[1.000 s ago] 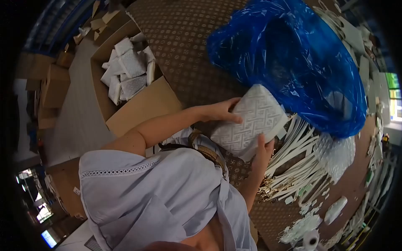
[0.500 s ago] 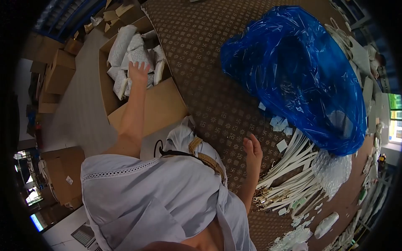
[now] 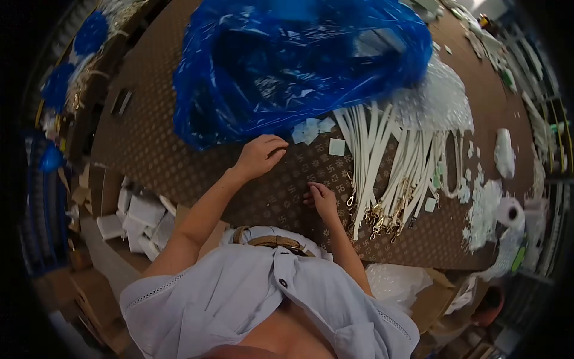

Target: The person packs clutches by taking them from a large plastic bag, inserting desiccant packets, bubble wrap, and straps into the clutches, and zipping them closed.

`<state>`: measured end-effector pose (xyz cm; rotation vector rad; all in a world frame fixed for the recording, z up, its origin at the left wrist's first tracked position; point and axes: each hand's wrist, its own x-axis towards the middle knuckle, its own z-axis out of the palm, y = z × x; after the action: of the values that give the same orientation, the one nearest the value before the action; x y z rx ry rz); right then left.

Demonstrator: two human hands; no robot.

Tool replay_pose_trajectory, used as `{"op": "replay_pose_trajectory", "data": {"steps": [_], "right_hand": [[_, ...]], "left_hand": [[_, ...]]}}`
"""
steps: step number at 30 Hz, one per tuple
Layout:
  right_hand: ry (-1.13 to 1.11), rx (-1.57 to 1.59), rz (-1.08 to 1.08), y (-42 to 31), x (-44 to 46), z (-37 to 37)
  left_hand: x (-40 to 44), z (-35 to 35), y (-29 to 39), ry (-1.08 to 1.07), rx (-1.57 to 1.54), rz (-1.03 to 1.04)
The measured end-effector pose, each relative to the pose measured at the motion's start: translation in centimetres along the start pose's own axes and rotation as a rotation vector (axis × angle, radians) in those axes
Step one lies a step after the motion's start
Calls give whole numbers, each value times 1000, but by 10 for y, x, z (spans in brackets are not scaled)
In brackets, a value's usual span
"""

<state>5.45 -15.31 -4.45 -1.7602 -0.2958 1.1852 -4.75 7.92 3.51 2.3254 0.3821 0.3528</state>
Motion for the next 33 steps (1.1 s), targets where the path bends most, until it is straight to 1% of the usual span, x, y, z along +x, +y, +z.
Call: {"op": "replay_pose_trajectory", "data": {"steps": [1,2,4,5,6,7,8,9,10,11,12,13,15,17,19,21,23,25,26,28,29,31,32,33], "right_hand": [[32,145,39,2,1,-1],[62,179,32,3,2,0],[35,188,81,7,4,2],[67,221,72,7,4,4],[46,205,75,7,2,5],[29,189,78,6,1,3],[74,225,77,4,1,0],[34,316,78,1,1,-4],[-13,400,71,-4,3,-9],[38,364,-2,-14,7,-19],[80,322,-74,-27,14,-34],[150,348,-156,-41,21,-49],[286,142,-306,-86,40,-87],[449,-121,-514,-138,73,-119],[528,-265,-768,-179,130,-145],[729,-666,-859,-223,180,-160],[949,-903,-918,-252,244,-176],[1172,-1191,-983,-282,284,-193],[1170,-1183,-998,-297,293,-197],[1011,-1224,-709,-319,307,-205],[1007,-1220,-716,-318,323,-214],[1201,-1271,-800,-322,335,-220],[1203,-1273,-807,-325,331,-217],[1087,-1202,-683,-323,322,-213]], "left_hand": [[17,-2,0,34,33,64],[34,-2,-2,3,37,99],[67,1,-10,149,374,252],[78,7,-19,43,378,160],[87,14,-30,14,373,207],[94,24,-42,-57,407,73],[99,36,-54,-130,444,-61],[97,51,-68,-159,439,-16],[92,65,-85,-119,490,-15],[90,71,-94,-68,543,-23],[94,72,-94,-71,546,1],[95,72,-91,-52,522,-6],[87,69,-91,-42,511,-10],[86,70,-92,-20,508,36],[86,69,-90,1,510,51],[86,69,-88,14,470,30],[85,67,-87,19,472,18],[87,66,-85,-3,432,-9],[86,67,-87,6,437,-4],[87,67,-87,14,434,-10],[86,66,-87,11,421,-10],[86,67,-89,21,417,-8],[87,67,-89,26,409,-2],[86,67,-89,31,407,-3]]}}
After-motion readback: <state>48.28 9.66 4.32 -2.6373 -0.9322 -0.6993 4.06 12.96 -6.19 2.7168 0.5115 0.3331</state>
